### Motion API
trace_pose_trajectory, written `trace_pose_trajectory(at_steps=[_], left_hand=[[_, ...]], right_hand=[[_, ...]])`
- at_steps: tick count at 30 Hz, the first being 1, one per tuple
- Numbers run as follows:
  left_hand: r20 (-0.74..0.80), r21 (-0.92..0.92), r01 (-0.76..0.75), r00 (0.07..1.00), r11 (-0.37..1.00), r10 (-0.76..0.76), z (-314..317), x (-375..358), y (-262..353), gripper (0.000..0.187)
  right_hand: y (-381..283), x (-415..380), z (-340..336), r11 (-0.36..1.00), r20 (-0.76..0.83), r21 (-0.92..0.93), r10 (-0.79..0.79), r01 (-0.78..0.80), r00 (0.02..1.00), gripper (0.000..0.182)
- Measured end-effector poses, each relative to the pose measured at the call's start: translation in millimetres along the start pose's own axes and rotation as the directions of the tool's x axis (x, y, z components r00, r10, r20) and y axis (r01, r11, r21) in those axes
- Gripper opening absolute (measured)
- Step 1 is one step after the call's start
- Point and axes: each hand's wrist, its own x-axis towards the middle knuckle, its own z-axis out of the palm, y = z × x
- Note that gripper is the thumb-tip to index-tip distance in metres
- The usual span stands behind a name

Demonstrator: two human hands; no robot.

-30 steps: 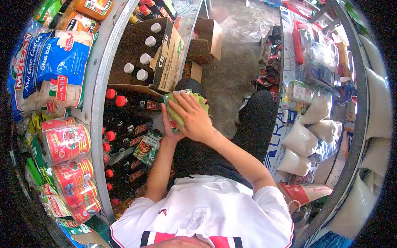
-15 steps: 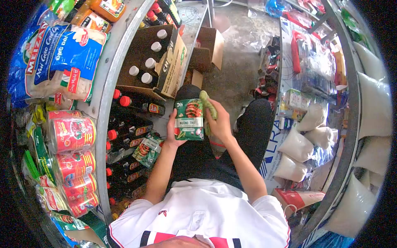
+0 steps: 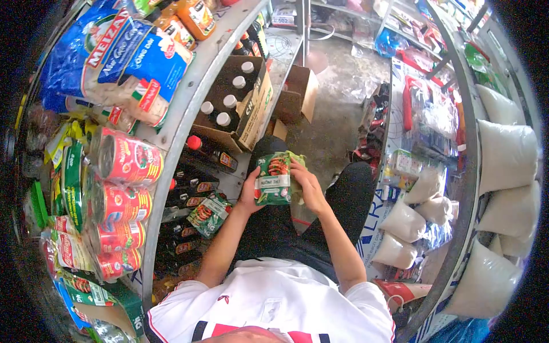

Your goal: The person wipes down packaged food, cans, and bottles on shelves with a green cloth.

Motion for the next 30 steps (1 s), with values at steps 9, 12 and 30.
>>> trace_pose_trajectory(at_steps=[9, 12, 30], left_hand=[[-0.034, 0.168, -0.037, 0.998, 0.985, 0.044, 5, -2, -9, 0.058], [0.015, 0.175, -0.055, 0.998, 0.983, 0.053, -3, 2, -13, 0.057], [0.298, 0.155, -0.266, 0.931, 0.952, 0.211, 8, -7, -17, 0.095]], right_hand=[[-11, 31, 15, 0.950, -0.353, -0.248, 0.093, -0.188, 0.931, 0.031], [-17, 37, 0, 0.878, -0.236, -0.442, 0.084, -0.184, 0.968, 0.016], [-406, 12, 159, 0.679, 0.195, -0.212, -0.675, 0.702, 0.712, 0.019]])
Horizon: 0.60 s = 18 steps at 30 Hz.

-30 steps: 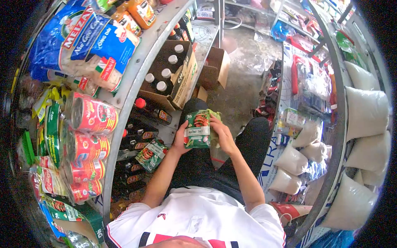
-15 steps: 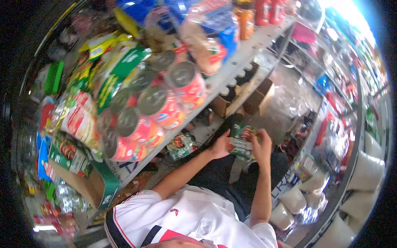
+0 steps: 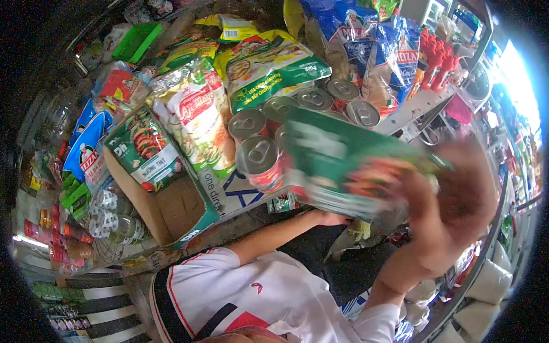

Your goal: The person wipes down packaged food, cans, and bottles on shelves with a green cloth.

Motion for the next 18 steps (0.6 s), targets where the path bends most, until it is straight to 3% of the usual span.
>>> trace_pose_trajectory(at_steps=[2, 4, 6, 8, 9, 12, 13, 14, 16, 18], left_hand=[[0.045, -0.044, 0.095, 0.995, 0.995, -0.093, -10, 7, -3, 0.088], [0.044, -0.043, 0.102, 0.994, 0.994, -0.100, -14, 9, -5, 0.087], [0.068, -0.012, 0.073, 0.995, 0.997, -0.072, -29, 16, -15, 0.086], [0.062, 0.014, -0.030, 0.998, 0.999, 0.029, -44, 26, -21, 0.084], [0.064, 0.018, -0.027, 0.998, 0.999, 0.026, -41, 22, -19, 0.084], [0.030, -0.025, 0.008, 1.000, 1.000, -0.008, -17, 12, -19, 0.080], [-0.024, -0.113, -0.075, 0.997, 0.991, 0.073, 10, 2, -13, 0.077], [-0.086, -0.195, -0.162, 0.985, 0.967, 0.148, 17, 0, -12, 0.074], [-0.079, -0.190, -0.165, 0.985, 0.968, 0.152, 25, -5, -7, 0.074], [-0.066, -0.178, -0.164, 0.986, 0.970, 0.154, 26, -1, -4, 0.074]], right_hand=[[-32, 23, 47, 0.994, 0.179, 0.108, -0.022, 0.002, 0.984, 0.020], [-42, 40, 91, 0.948, 0.261, 0.312, -0.153, 0.067, 0.953, 0.018], [-49, 57, 125, 0.951, 0.459, 0.305, -0.185, 0.041, 0.869, 0.016], [-48, 56, 172, 0.908, 0.407, 0.399, -0.301, 0.129, 0.863, 0.022], [-50, 55, 187, 0.913, 0.495, 0.403, -0.279, 0.067, 0.823, 0.022], [-54, 48, 219, 0.928, 0.641, 0.371, -0.263, 0.008, 0.721, 0.021], [-49, 43, 231, 0.930, 0.644, 0.369, -0.262, 0.008, 0.719, 0.021], [-44, 39, 242, 0.928, 0.625, 0.361, -0.313, 0.091, 0.715, 0.021], [-37, 32, 251, 0.920, 0.610, 0.352, -0.366, 0.173, 0.703, 0.022], [-41, 32, 249, 0.935, 0.749, -0.017, -0.222, 0.354, 0.624, 0.022]])
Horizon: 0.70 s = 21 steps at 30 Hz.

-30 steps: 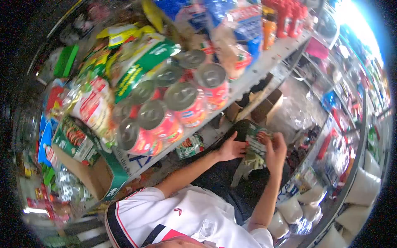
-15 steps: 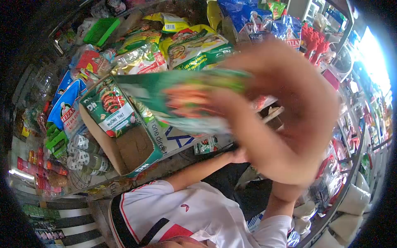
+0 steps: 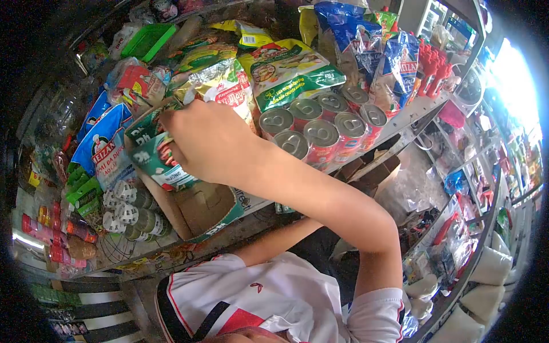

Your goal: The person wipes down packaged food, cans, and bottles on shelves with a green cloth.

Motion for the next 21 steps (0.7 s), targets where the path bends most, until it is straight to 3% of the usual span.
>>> trace_pose_trajectory(at_steps=[1, 3, 4, 6, 9, 10, 12, 14, 21], left_hand=[[0.006, 0.006, -0.001, 1.000, 1.000, 0.001, 0, 0, 1, 0.074], [0.017, 0.019, 0.000, 1.000, 1.000, 0.000, -8, -14, 4, 0.074], [0.020, 0.026, 0.000, 1.000, 1.000, -0.001, 7, 26, 7, 0.074], [0.022, 0.038, 0.003, 1.000, 0.999, -0.004, 14, 34, 1, 0.074], [0.025, 0.058, 0.008, 1.000, 0.998, -0.009, 13, 39, -6, 0.073], [0.027, 0.065, 0.010, 1.000, 0.998, -0.012, -10, 7, 0, 0.073], [0.031, 0.079, 0.017, 0.999, 0.997, -0.019, -21, -2, 0, 0.073], [0.034, 0.094, 0.028, 0.999, 0.995, -0.031, 4, 51, -18, 0.073], [0.030, 0.141, 0.067, 0.997, 0.988, -0.072, -16, 47, -21, 0.072]], right_hand=[[1, 0, 4, 1.000, 0.002, -0.001, -0.002, 0.002, 1.000, 0.022], [5, 0, 15, 0.978, -0.191, -0.120, -0.189, 0.168, 0.963, 0.019], [5, 1, 18, 0.978, -0.191, -0.120, -0.190, 0.169, 0.963, 0.019], [5, 6, 23, 0.908, -0.297, -0.369, -0.319, 0.200, 0.900, 0.017], [10, 11, 26, 0.875, -0.272, -0.424, -0.371, 0.235, 0.888, 0.014], [11, 11, 25, 0.875, -0.274, -0.424, -0.370, 0.235, 0.888, 0.014], [9, 12, 21, 0.887, -0.265, -0.383, -0.374, 0.259, 0.889, 0.026], [12, 14, 26, 0.879, -0.283, -0.407, -0.381, 0.250, 0.880, 0.024], [8, 22, 41, 0.863, -0.289, -0.445, -0.392, 0.240, 0.873, 0.015]])
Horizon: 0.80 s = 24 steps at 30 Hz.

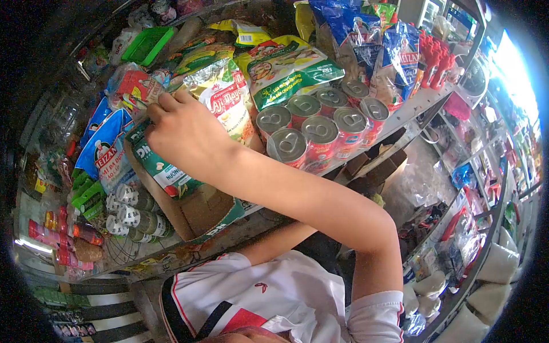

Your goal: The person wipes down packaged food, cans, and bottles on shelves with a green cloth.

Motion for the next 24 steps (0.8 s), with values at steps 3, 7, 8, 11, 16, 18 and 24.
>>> trace_pose_trajectory(at_steps=[3, 7, 8, 11, 16, 18, 24], left_hand=[[0.004, 0.018, 0.012, 1.000, 1.000, -0.012, -3, -4, -8, 0.072], [0.019, 0.042, 0.026, 0.999, 0.999, -0.027, -12, -8, 7, 0.072], [0.023, 0.048, 0.030, 0.999, 0.998, -0.031, -13, -11, 11, 0.072], [0.034, 0.062, 0.047, 0.998, 0.997, -0.050, -30, -15, 7, 0.071], [0.049, 0.041, 0.126, 0.991, 0.991, -0.128, -26, -43, 14, 0.070], [-0.009, 0.100, 0.125, 0.992, 0.987, -0.124, -21, -46, 15, 0.071], [-0.114, 0.201, 0.095, 0.991, 0.975, -0.073, -15, -48, 14, 0.044]], right_hand=[[2, 2, -6, 1.000, -0.006, 0.000, -0.008, 0.008, 1.000, 0.013], [12, -1, -16, 0.999, -0.065, 0.037, -0.022, 0.024, 0.998, 0.012], [17, -4, -28, 0.998, -0.131, 0.053, -0.011, 0.018, 0.991, 0.014], [37, -26, -78, 0.992, -0.234, 0.122, 0.042, -0.013, 0.971, 0.015], [49, -128, -177, 0.890, -0.289, 0.178, 0.454, -0.419, 0.843, 0.018], [51, -191, -196, 0.681, -0.307, 0.268, 0.731, -0.681, 0.610, 0.018], [64, -417, -182, 0.082, -0.032, 0.211, 0.997, -0.974, 0.077, 0.045]])
